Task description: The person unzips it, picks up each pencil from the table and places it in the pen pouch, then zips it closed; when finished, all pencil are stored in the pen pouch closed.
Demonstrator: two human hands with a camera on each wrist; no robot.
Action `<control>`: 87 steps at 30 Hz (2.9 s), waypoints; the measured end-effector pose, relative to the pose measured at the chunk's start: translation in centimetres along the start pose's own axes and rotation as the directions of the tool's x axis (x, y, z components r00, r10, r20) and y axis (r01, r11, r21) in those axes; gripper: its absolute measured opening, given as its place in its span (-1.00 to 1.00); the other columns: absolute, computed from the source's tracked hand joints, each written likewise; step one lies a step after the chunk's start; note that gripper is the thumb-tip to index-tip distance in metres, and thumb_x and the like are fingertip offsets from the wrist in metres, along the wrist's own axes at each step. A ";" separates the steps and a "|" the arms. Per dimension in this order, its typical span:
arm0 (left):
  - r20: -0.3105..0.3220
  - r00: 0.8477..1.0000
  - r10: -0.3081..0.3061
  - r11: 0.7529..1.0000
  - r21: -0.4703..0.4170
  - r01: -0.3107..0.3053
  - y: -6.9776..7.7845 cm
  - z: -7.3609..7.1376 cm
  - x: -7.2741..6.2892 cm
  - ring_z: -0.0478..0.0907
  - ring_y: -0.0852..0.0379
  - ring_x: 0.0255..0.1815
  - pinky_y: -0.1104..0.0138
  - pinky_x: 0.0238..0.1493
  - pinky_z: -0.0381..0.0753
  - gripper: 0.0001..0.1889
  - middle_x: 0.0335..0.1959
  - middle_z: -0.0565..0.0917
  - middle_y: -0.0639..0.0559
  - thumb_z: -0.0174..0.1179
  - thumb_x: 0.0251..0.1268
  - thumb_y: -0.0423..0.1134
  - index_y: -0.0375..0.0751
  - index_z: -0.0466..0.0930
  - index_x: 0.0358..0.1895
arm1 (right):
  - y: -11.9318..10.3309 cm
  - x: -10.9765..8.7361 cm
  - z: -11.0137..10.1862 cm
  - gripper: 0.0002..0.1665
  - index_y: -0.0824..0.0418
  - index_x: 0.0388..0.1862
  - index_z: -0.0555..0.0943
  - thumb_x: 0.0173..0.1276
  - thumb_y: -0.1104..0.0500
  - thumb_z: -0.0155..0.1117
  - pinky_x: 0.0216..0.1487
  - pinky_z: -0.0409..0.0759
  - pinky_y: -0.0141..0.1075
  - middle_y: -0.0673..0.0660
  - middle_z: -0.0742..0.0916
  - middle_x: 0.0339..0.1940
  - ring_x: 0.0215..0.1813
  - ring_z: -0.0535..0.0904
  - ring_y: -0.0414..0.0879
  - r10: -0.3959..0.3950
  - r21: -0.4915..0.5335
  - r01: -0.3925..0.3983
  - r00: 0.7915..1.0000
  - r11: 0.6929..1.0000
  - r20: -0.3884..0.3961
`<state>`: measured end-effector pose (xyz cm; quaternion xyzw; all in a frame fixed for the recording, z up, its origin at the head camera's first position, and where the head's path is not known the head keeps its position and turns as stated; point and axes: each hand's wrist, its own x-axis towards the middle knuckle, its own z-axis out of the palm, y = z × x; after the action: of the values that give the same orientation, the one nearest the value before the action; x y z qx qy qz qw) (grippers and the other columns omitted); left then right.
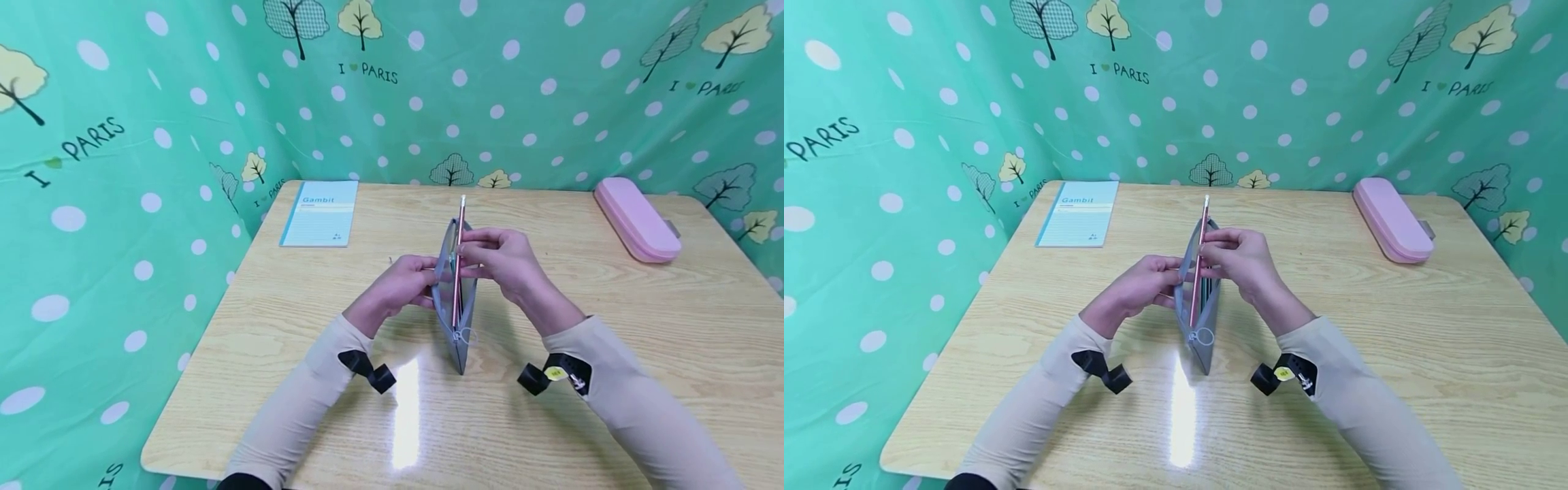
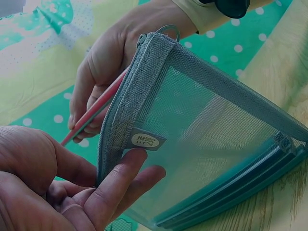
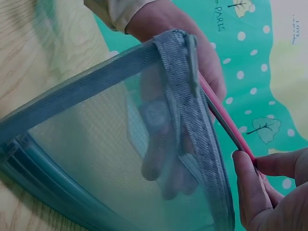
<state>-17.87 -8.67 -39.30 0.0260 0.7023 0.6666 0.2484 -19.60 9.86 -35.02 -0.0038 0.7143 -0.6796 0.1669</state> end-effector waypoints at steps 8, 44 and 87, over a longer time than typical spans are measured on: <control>0.008 1.000 0.002 1.000 0.002 -0.002 0.1 0.0 -0.1 0.75 0.01 -0.13 0.19 -0.07 0.84 -0.61 0.07 0.71 -0.36 -0.03 0.62 -0.39 -0.45 0.48 0.37 | 0.4 -0.7 0.4 -0.54 0.64 0.26 0.48 0.45 0.43 0.26 -0.20 0.81 -0.39 0.10 0.69 -0.21 -0.37 0.73 -0.24 -0.026 -0.047 0.026 1.000 0.999 -0.012; 0.008 1.000 0.013 1.000 0.013 -0.013 0.4 -0.2 -0.7 0.72 0.04 -0.18 0.21 -0.09 0.84 -0.58 0.12 0.68 -0.41 -0.07 0.58 -0.45 -0.48 0.45 0.39 | 0.1 -3.3 -1.2 -0.58 0.51 0.19 0.57 0.46 0.27 0.27 -0.31 0.84 -0.26 0.28 0.70 -0.14 -0.32 0.70 -0.20 -0.199 -0.375 0.190 0.980 0.907 0.015; 0.006 1.000 0.002 1.000 0.005 -0.002 0.0 -0.1 -0.5 0.73 -0.01 -0.14 0.20 -0.06 0.84 -0.59 0.07 0.69 -0.37 -0.06 0.63 -0.39 -0.45 0.44 0.41 | 3.7 -5.6 -0.7 -0.79 0.22 -0.34 0.76 0.11 0.48 0.49 -0.38 0.74 -0.43 0.07 0.82 -0.35 -0.37 0.74 -0.13 -0.734 -0.388 0.919 0.309 0.067 0.605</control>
<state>-17.46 -8.94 -39.15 0.0291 0.7032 0.6651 0.2498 -13.65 12.17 -37.33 -0.5598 0.7423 -0.3202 -0.1820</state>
